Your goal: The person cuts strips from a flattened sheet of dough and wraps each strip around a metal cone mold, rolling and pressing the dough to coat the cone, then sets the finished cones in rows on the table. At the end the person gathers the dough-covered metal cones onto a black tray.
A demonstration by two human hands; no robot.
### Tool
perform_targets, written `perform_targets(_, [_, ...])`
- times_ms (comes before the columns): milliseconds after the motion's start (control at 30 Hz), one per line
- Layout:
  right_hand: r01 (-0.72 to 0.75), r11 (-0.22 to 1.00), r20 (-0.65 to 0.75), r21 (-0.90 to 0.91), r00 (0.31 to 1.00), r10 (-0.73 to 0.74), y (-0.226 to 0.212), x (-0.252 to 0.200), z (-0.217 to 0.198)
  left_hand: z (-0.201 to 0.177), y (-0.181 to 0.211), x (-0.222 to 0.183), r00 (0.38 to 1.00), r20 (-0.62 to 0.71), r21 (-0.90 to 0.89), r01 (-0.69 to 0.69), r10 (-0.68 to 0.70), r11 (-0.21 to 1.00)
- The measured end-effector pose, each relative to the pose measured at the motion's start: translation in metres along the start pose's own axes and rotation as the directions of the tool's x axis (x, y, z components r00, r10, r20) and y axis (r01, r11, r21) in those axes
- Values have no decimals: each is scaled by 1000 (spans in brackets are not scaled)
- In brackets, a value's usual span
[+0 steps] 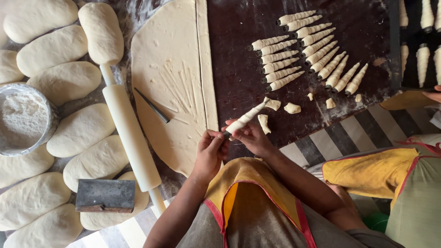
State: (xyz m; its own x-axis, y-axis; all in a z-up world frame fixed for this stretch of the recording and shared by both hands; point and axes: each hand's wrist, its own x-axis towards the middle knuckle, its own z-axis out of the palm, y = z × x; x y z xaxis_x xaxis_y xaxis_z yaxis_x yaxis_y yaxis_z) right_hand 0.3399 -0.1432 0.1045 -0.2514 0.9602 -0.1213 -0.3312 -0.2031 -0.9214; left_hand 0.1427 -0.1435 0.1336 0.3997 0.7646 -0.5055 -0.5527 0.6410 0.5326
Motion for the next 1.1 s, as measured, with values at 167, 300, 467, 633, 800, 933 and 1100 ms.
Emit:
perform_targets(167, [8,1000,-24,-16,1000,-9,8,1,-1,14,11,-4,999,7,-67,33,-32,997])
perform_targets(300, [21,998,-28,-60,999,-22,0,4,4,-1,-10,2,996,73,-124,-47,56,991])
perform_targets(467, [3,991,-53,-133,999,-10,1,1,2,30,14,-13,1000,6,-35,-26,26,999])
perform_targets(633, [-57,970,-64,-235,997,43,8,2,2,4,-12,-2,943,-34,293,-306,330,906])
perform_targets(800, [32,979,-111,-202,992,-56,-4,0,11,19,13,-10,1000,-20,-124,11,-13,992])
perform_targets(933, [-99,991,-141,-92,986,85,-14,0,19,6,-9,-6,936,-9,381,-323,353,866])
perform_targets(1100, [-26,988,-156,-154,988,2,0,6,11,30,17,-12,997,-44,92,-53,57,994])
